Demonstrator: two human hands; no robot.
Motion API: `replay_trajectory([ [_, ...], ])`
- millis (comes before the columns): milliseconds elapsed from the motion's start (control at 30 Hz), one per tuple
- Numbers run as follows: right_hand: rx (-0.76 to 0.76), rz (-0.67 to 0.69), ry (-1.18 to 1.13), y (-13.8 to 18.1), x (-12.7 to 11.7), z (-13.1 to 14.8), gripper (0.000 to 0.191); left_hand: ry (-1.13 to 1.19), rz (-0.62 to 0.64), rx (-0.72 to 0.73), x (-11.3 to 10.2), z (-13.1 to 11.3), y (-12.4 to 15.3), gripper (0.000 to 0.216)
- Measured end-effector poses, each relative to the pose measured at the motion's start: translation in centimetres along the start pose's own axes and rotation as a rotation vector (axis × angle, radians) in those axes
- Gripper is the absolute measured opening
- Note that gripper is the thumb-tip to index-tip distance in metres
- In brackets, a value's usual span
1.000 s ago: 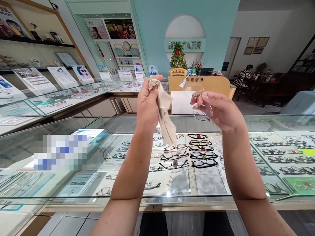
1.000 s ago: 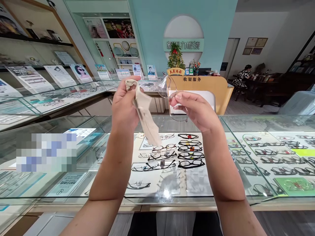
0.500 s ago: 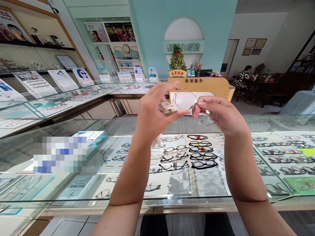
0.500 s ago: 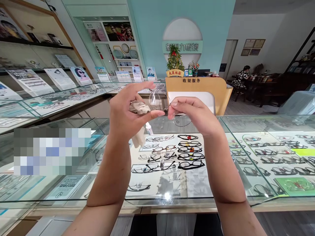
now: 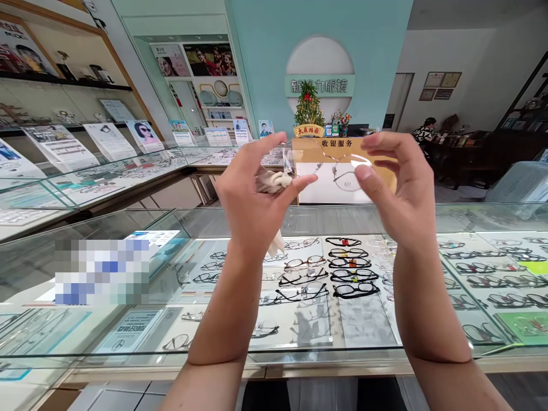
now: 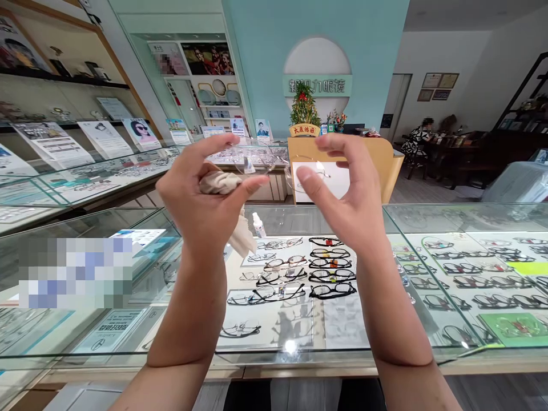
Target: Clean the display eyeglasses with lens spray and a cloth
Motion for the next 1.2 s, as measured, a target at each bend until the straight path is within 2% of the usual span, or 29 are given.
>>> replay_trajectory([
  [67, -0.038, -0.025, 0.118, 0.2, 0.0, 0.5, 0.039, -0.026, -0.050, -0.065, -0.2, -0.1, 0.1, 0.048],
  [133, -0.037, -0.017, 0.180, 0.4, 0.2, 0.8, 0.044, -0.018, -0.075, -0.110, -0.3, -0.2, 0.1, 0.045],
  [333, 0.003, -0.044, 0.211, 0.6, 0.6, 1.0, 0.040, 0.046, -0.152, -0.162, -0.3, -0.5, 0.2, 0.043],
  [667, 0.115, -0.054, 0.159, 0.9, 0.9, 0.2, 0.043, 0.162, -0.081, -0.267, 0.2, 0.0, 0.4, 0.042],
  [800, 0.098, -0.101, 0.173, 1.0, 1.0, 0.0, 0.041, 0.146, -0.106, -0.258, 0.4, 0.0, 0.4, 0.041],
  [967, 0.086, -0.117, 0.205, 1.0, 1.0, 0.1, 0.044, 0.117, -0.156, -0.279, 0.8, 0.1, 0.7, 0.051],
  [1200, 0.088, -0.125, 0.274, 1.1, 1.1, 0.3, 0.043, 0.060, -0.135, -0.230, 1.0, 0.1, 1.0, 0.036],
])
Point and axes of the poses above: each hand's wrist, its own y-axis away from the middle knuckle, its own x-axis out of the palm, z = x × y, the point moved 2 cm from there along -y, towards the middle knuckle, and after that the axes turned 7 degrees about y, right-handed, at the moved point
